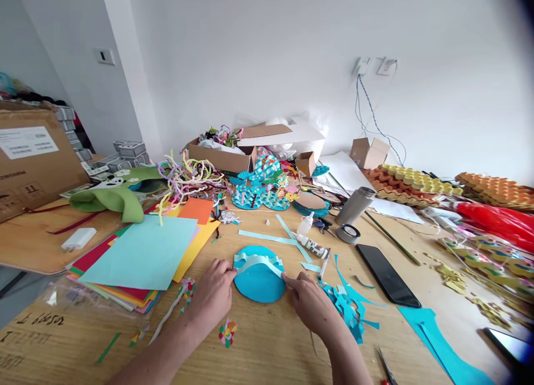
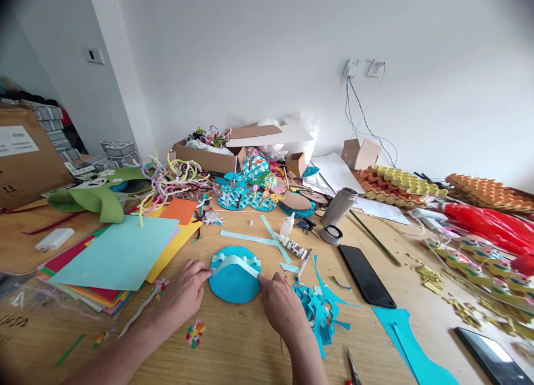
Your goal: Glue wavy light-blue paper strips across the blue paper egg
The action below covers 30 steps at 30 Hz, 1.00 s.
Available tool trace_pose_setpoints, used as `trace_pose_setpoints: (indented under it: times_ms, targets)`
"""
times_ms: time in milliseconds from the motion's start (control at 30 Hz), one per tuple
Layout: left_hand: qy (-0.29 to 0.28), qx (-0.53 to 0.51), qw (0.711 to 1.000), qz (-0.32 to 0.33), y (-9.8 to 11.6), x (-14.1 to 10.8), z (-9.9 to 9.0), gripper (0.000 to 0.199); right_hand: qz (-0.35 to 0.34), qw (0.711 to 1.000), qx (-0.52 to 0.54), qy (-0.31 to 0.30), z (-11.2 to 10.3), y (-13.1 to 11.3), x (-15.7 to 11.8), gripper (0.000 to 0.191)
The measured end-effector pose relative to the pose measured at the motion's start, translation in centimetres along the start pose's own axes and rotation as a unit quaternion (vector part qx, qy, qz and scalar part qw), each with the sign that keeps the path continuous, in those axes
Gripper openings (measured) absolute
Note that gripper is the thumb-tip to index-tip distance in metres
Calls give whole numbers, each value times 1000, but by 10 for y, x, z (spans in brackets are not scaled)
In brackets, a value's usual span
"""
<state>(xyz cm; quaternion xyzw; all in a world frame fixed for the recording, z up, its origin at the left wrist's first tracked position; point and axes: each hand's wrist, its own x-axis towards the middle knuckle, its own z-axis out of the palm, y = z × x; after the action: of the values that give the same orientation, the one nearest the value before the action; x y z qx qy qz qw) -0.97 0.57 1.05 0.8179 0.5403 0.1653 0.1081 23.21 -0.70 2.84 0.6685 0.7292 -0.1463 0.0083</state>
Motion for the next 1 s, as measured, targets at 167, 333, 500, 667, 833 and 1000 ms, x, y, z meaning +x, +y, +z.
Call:
trace_pose_setpoints:
  times_ms: [167,333,500,667,833,1000]
  targets:
    - [-6,12,1000,4,3,1,-3,44,1,1000,-4,-4,3,1,0,48]
    - [-5,20,1000,1,6,3,-3,43,10,1000,4,5,-1,-4,0,45]
    - [19,5,1000,12,-3,3,4,44,44,996,60,49,-4,-10,3,40]
    - [78,1,997,27,-6,3,7,49,44,993,84,69,-4,-10,4,38]
    - [117,-27,989,89,1,3,7,61,40,989,100,104,-2,-10,5,37]
    - [103,-30,989,106,7,2,8,61,-38,954,122,271,8,-23,8,48]
